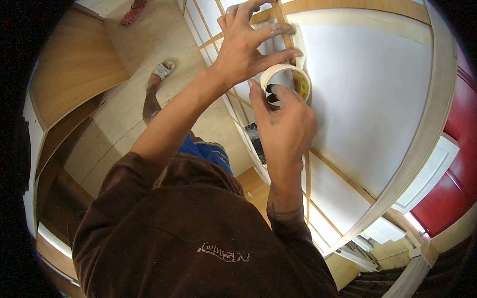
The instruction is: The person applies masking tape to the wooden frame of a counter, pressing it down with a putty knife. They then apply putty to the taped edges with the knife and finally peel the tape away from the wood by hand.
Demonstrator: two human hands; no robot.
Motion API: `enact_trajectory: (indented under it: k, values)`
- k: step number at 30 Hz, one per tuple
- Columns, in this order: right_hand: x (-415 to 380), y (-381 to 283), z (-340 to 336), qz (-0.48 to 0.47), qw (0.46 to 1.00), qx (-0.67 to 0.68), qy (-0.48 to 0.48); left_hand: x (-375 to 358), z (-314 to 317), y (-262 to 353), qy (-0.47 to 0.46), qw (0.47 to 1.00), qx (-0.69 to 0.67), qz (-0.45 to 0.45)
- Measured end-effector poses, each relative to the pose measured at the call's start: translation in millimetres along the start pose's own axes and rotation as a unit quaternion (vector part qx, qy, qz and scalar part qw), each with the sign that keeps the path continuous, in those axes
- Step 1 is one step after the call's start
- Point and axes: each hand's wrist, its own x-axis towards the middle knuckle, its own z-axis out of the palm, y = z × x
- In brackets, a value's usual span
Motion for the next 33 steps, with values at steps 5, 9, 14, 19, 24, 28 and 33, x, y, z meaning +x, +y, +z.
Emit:
enact_trajectory:
  k: [5, 9, 14, 19, 24, 28, 33]
  values:
    - [-1, 0, 0, 0.004, 1.000, -0.003, 0.013, -2, 6, 0, -0.008, 1.000, -0.015, -0.021]
    - [-1, 2, 1, 0.012, 1.000, -0.006, 0.009, -4, 10, -1, -0.003, 0.998, -0.043, -0.035]
    - [-3, 6, 2, 0.001, 0.999, 0.018, 0.028, 4, -3, -4, 0.001, 0.999, -0.038, -0.005]
    - [-5, 7, 0, 0.003, 1.000, 0.024, 0.019, 17, -14, -1, -0.019, 1.000, -0.023, 0.011]
    - [-7, 8, 4, -0.035, 0.997, 0.025, 0.061, 19, -14, 6, -0.009, 0.999, -0.023, -0.041]
    - [-11, 12, 5, -0.072, 0.994, 0.012, 0.076, 24, -21, 8, -0.003, 1.000, 0.005, -0.023]
    - [-15, 8, 0, -0.087, 0.994, -0.036, 0.053, 33, -21, 2, 0.014, 0.997, 0.004, 0.073]
